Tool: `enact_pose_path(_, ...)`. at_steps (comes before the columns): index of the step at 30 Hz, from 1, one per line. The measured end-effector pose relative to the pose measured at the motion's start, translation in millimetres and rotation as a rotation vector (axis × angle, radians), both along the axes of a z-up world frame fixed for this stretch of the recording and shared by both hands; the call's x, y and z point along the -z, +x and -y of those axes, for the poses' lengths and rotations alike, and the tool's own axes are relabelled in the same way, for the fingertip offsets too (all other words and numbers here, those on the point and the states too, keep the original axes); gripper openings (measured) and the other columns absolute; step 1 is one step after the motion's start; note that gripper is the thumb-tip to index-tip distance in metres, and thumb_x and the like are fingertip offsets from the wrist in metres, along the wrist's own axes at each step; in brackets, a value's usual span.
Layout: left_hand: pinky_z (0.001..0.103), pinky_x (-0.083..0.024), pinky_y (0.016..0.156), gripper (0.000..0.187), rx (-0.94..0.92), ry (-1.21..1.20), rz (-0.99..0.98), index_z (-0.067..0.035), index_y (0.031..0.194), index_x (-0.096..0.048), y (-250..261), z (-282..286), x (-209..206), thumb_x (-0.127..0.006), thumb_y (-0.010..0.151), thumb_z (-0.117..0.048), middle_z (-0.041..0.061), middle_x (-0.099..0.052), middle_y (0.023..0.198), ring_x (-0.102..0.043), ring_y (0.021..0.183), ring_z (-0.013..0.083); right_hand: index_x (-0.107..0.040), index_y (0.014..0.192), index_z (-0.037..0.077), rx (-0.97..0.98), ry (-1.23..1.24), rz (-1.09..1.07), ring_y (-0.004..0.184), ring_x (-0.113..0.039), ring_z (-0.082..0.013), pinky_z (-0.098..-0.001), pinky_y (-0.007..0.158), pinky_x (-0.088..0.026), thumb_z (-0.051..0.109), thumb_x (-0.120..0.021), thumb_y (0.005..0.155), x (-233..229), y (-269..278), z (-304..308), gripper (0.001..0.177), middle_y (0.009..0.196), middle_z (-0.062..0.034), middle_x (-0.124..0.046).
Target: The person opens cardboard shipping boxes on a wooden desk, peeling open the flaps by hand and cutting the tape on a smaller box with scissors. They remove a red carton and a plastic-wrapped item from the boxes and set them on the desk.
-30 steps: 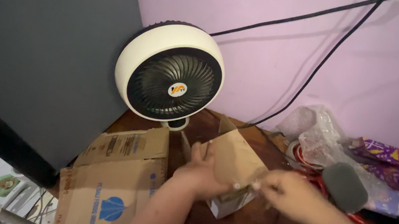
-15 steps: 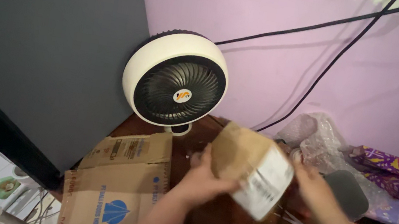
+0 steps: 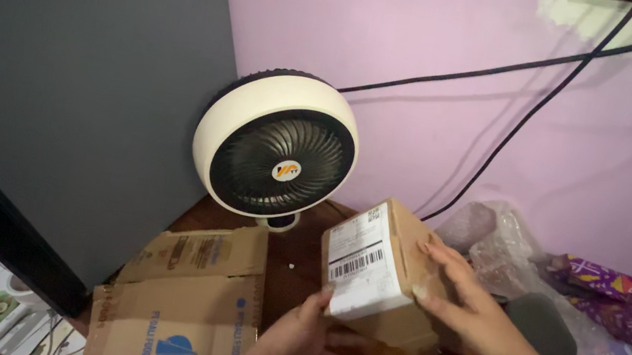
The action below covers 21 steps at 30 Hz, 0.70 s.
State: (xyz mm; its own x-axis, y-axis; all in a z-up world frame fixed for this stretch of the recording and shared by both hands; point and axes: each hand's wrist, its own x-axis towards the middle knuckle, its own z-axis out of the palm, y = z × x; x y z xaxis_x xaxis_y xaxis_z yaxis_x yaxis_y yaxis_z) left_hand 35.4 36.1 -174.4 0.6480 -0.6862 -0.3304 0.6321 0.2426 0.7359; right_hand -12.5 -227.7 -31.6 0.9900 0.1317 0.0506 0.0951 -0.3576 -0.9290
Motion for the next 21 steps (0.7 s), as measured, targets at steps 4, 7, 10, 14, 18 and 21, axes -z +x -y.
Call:
enact_pose_path(4, 0.06, -0.053, 0.099, 0.07, -0.005, 0.015, 0.067, -0.015, 0.153, -0.043, -1.7, -9.3, -3.9, -0.05, 0.095, -0.054, 0.014, -0.06, 0.146, -0.064, 0.128, 0.0309, -0.048, 0.152, 0.021, 0.051, 0.166, -0.126, 0.154, -0.026, -0.0196, -0.0419, 0.119, -0.029, 0.028, -0.066, 0.085, 5.6, -2.5, 2.5, 0.07, 0.169, 0.0039, -0.027)
enact_pose_path(7, 0.055, -0.055, 0.1, 0.07, 0.05, 0.198, 0.232, -0.011, 0.147, -0.051, -9.4, -11.0, -24.2, -0.063, 0.091, -0.051, 0.011, -0.067, 0.139, -0.066, 0.126, 0.0279, -0.042, 0.155, 0.02, 0.013, 0.247, -0.086, 0.154, -0.028, -0.0214, -0.0411, 0.12, -0.026, 0.027, -0.066, 0.086, 6.8, -1.8, 3.5, 0.074, 0.169, -0.001, -0.032)
enact_pose_path(10, 0.044, -0.055, 0.102, 0.076, 0.17, 0.509, 0.532, -0.004, 0.136, -0.063, -19.4, -13.6, -61.9, -0.074, 0.082, -0.056, 0.015, -0.073, 0.13, -0.07, 0.121, 0.0292, -0.045, 0.154, 0.02, 0.013, 0.274, -0.173, 0.151, -0.037, -0.0234, -0.0409, 0.119, -0.029, 0.024, -0.07, 0.081, 5.1, 1.1, 8.2, 0.077, 0.166, -0.0037, -0.04)
enact_pose_path(14, 0.042, -0.049, 0.104, 0.081, 0.273, 1.263, 0.663, -0.01, 0.133, -0.072, -13.3, -17.6, -126.9, -0.062, 0.082, -0.072, 0.017, -0.07, 0.133, -0.066, 0.123, 0.032, -0.052, 0.151, 0.023, -0.037, 0.069, -0.229, 0.149, -0.04, -0.0201, -0.0372, 0.118, -0.031, 0.023, -0.072, 0.081, 4.8, 8.2, 14.3, 0.073, 0.164, -0.0016, -0.043)
enact_pose_path(18, 0.045, -0.045, 0.106, 0.11, -0.198, 1.063, 0.941, -0.012, 0.16, -0.025, -2.2, -4.1, -165.3, -0.076, 0.078, -0.065, 0.021, -0.054, 0.143, -0.054, 0.131, 0.0365, -0.057, 0.147, 0.022, -0.094, -0.004, -0.261, 0.137, -0.051, -0.0188, -0.0347, 0.113, -0.037, 0.024, -0.075, 0.08, 5.3, 26.4, 15.8, 0.07, 0.152, -0.0044, -0.057)
enact_pose_path(21, 0.043, -0.046, 0.106, 0.095, -0.191, 0.958, 1.049, -0.016, 0.157, -0.036, -0.6, 14.2, -172.7, -0.072, 0.079, -0.057, 0.015, -0.059, 0.142, -0.058, 0.129, 0.0324, -0.065, 0.142, 0.017, -0.138, 0.056, -0.273, 0.116, -0.068, -0.0221, -0.0368, 0.102, -0.05, 0.027, -0.075, 0.082, 0.6, 42.7, 12.1, 0.062, 0.132, -0.0117, -0.075)
